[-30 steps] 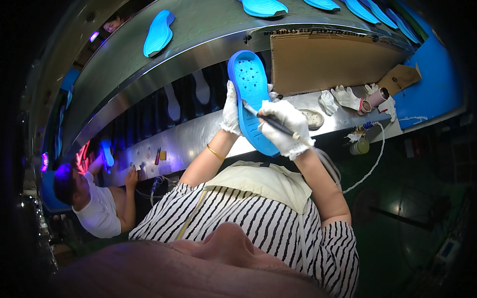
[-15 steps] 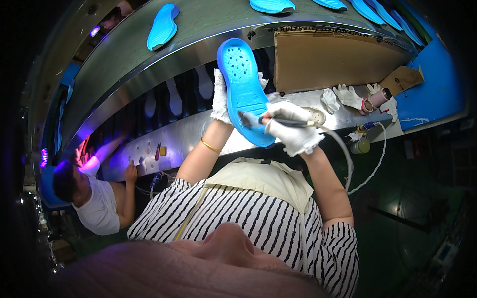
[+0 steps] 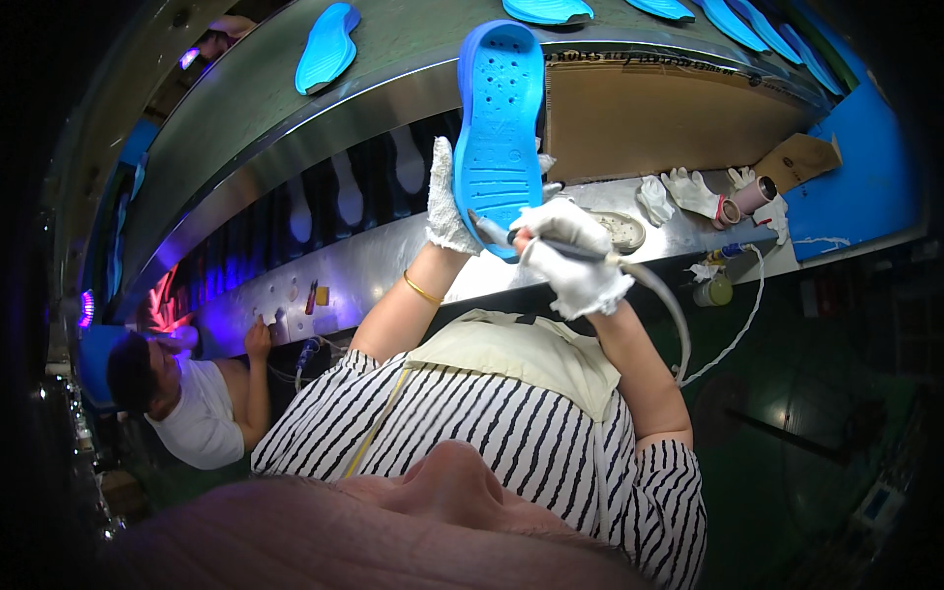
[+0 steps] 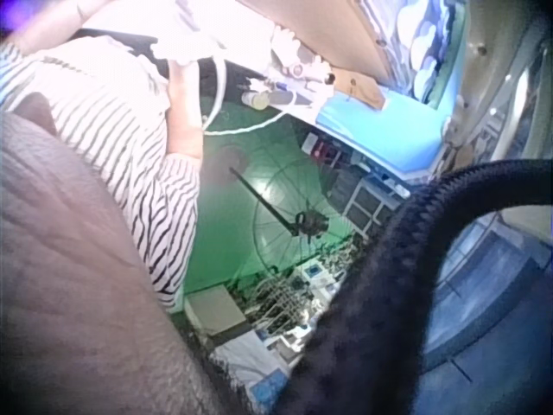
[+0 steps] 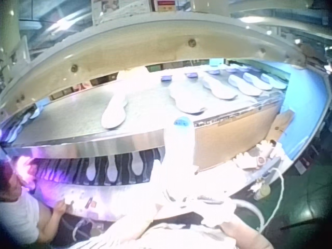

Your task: The person uses a brush to apply a liquid substance across the bottom of a blue shoe sole, then places the sole onto a moving conveyor belt containing other soles.

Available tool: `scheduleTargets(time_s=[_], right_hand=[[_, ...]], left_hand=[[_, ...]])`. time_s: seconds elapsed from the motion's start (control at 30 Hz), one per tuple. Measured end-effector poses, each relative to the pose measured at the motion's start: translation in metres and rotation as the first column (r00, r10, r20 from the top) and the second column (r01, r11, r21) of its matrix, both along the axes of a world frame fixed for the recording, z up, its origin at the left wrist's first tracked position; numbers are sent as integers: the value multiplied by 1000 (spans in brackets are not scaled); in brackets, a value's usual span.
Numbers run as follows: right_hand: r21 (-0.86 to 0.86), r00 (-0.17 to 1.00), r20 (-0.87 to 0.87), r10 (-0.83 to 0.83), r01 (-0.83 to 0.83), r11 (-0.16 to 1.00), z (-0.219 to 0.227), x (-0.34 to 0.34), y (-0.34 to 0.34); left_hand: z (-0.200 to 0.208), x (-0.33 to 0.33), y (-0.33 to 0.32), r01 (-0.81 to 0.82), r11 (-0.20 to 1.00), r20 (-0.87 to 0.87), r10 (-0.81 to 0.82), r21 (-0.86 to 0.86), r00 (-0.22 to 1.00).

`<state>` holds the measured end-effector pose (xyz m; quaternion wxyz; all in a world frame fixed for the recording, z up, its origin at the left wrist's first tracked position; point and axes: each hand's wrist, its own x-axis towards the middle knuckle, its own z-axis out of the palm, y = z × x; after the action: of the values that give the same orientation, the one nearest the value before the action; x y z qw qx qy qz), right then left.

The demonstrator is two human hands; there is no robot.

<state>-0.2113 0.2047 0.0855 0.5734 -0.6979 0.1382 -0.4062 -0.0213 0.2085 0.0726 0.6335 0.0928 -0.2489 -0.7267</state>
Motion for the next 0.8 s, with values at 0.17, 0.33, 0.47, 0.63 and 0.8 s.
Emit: scheduleTargets(time_s=[0.17, 0.33, 0.47, 0.63, 0.8], right_hand=[[15, 983, 67, -171, 170, 985, -6, 4, 1], [172, 999, 40, -14, 7, 985, -4, 8, 12], [46, 997, 50, -61, 59, 997, -7, 4, -3], [-49, 999, -44, 32, -34, 998, -2, -2, -4], [-89, 999, -50, -8, 3, 996, 0, -2, -10]], left_hand=[[8, -4, 7, -84, 995, -15, 83, -46, 996], [9, -1, 0, -68, 994, -29, 66, -82, 997], [18, 1, 7, -34, 994, -73, 27, -101, 997], [18, 7, -1, 1, 997, -61, -6, -83, 998], [22, 14, -2, 111, 990, -109, -121, -90, 987]])
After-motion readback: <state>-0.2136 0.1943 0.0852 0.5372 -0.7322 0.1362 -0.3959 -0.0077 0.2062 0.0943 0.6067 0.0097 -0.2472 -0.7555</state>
